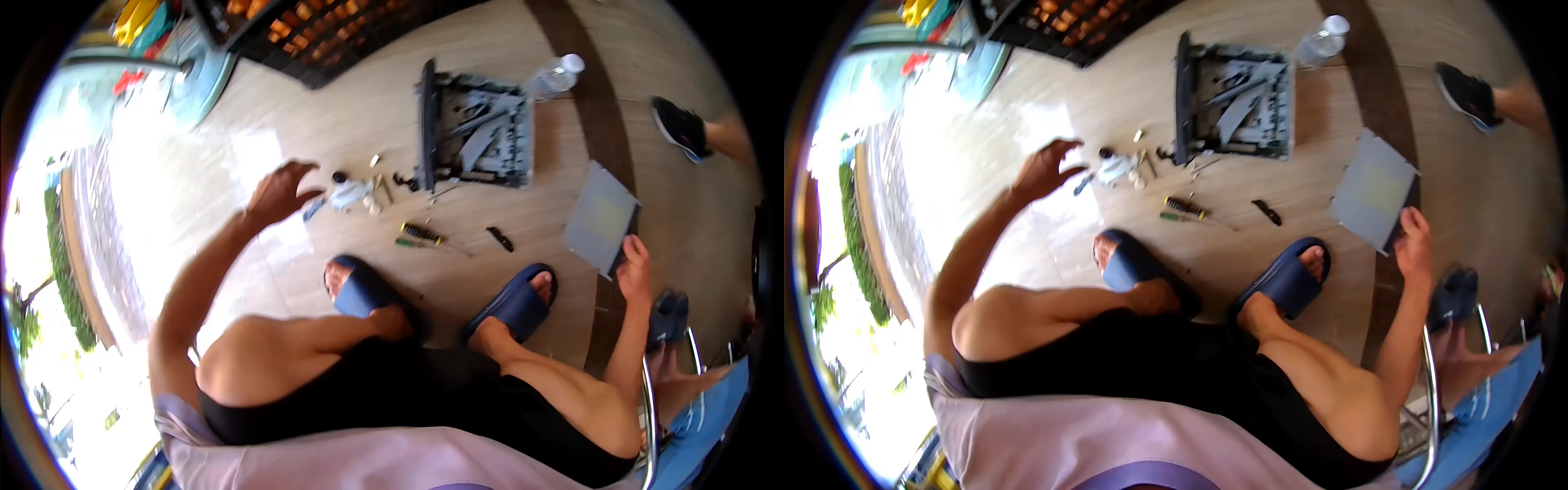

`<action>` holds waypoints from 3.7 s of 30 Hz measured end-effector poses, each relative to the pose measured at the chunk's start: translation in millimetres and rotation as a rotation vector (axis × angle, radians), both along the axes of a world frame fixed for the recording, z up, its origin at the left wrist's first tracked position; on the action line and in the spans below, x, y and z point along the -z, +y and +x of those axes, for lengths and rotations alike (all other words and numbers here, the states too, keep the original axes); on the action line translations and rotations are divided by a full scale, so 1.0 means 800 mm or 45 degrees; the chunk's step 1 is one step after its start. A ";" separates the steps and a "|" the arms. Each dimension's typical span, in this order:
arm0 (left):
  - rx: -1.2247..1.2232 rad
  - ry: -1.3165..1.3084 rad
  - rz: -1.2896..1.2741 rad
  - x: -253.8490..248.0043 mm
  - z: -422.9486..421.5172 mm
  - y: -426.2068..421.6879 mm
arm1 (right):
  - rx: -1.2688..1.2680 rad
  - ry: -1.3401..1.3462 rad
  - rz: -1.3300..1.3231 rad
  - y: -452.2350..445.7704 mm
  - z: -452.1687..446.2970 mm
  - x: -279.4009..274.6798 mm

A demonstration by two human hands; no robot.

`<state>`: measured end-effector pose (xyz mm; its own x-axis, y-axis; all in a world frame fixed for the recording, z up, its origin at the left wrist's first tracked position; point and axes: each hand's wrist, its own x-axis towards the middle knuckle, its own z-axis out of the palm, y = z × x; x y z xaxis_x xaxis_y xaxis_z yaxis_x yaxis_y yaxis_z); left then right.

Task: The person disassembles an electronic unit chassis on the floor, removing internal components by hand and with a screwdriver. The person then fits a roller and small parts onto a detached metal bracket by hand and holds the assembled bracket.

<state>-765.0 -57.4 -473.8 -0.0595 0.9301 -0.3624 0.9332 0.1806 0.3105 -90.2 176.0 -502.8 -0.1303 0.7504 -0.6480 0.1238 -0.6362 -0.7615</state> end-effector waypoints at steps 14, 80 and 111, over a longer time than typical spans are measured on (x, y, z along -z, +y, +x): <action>0.156 -0.022 0.097 0.087 0.041 0.006 | 0.167 -0.115 -0.216 -0.035 -0.023 0.074; 0.287 -0.912 1.090 -0.259 0.170 0.220 | -0.970 0.202 1.176 0.060 -0.386 -0.354; 0.367 -0.645 1.141 -0.265 0.180 0.209 | -0.891 0.174 1.240 0.062 -0.373 -0.356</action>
